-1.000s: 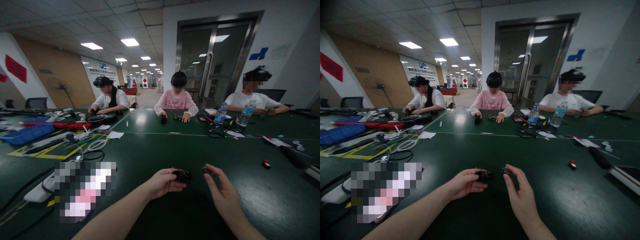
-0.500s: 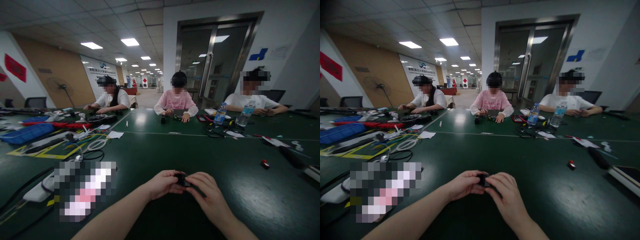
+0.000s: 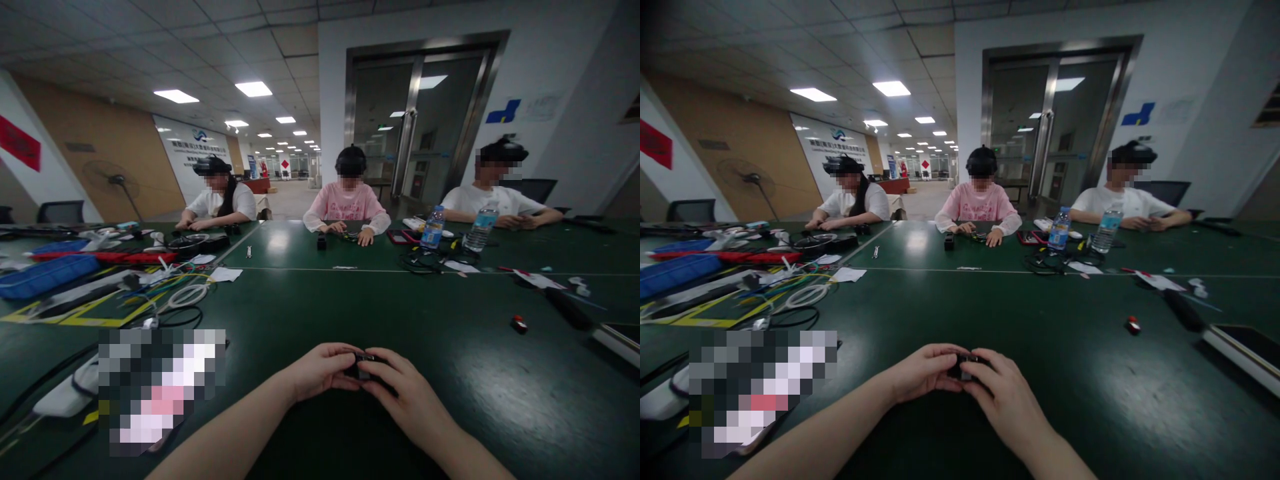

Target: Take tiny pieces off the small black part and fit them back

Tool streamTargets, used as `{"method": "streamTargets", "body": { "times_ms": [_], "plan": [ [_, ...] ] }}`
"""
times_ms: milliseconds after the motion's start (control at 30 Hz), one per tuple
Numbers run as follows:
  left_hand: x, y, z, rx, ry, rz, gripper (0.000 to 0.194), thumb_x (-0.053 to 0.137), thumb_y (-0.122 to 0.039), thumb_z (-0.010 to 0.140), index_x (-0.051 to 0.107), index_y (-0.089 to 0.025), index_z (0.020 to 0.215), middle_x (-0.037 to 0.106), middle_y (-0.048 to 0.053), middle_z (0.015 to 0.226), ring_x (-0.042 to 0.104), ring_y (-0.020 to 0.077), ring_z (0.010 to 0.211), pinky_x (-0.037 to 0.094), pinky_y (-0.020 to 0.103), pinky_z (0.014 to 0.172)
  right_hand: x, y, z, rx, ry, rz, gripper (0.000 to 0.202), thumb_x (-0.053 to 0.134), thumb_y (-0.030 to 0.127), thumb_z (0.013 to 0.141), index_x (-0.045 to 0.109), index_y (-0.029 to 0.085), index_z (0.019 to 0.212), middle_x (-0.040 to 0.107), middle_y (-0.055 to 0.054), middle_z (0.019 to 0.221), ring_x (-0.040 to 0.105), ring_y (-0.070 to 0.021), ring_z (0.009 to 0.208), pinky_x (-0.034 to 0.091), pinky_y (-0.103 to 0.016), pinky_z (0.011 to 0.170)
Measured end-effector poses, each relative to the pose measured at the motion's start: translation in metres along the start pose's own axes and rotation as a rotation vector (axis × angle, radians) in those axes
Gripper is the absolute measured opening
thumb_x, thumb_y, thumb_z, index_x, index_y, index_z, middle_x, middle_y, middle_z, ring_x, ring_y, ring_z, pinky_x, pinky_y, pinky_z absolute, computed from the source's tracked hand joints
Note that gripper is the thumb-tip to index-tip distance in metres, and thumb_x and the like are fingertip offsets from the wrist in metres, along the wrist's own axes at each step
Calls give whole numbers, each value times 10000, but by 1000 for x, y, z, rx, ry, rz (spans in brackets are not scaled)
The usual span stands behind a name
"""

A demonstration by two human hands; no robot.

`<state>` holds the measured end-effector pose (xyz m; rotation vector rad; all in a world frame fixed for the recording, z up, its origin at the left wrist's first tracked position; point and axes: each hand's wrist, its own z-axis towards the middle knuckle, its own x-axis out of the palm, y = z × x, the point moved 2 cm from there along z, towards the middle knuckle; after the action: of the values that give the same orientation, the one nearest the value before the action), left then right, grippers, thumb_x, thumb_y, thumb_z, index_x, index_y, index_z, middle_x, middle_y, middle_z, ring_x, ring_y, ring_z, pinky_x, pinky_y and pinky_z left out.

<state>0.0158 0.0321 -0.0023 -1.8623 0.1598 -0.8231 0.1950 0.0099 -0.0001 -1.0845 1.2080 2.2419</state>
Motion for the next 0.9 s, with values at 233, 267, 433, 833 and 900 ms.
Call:
{"method": "streamTargets", "body": {
  "times_ms": [233,267,433,833,900],
  "plan": [
    [-6,4,2,54,92,11,598,765,-186,617,494,-215,1149,592,61,1046,626,168,877,439,319,803,-4,-3,-2,45,-38,140,366,569,242,801,532,336,1153,583,-13,1197,537,-224,1118,443,-427,971],
    [-6,5,2,76,113,43,644,784,-139,575,492,-222,1144,583,57,1058,614,167,895,438,314,799,-5,-3,-2,55,-43,160,362,575,247,797,534,326,1147,594,-16,1182,545,-223,1107,444,-425,969],
    [-5,6,2,111,145,155,636,765,-69,574,471,-247,1110,588,47,1069,612,158,866,435,326,777,-8,0,-2,159,-73,256,372,594,254,775,529,299,1138,636,-20,1098,586,-217,1034,473,-415,920],
    [-4,5,2,158,67,98,559,756,-88,598,469,-241,1053,617,13,960,627,130,770,452,282,745,-3,-1,0,250,-177,483,308,628,243,719,573,258,1022,652,-26,1007,608,-216,980,494,-391,880],
    [-4,4,1,159,63,106,536,753,-87,602,477,-234,1037,615,12,954,626,131,772,454,285,747,-4,0,0,263,-179,487,313,636,241,714,572,260,1021,651,-24,1009,606,-218,989,493,-394,884]
  ]
}}
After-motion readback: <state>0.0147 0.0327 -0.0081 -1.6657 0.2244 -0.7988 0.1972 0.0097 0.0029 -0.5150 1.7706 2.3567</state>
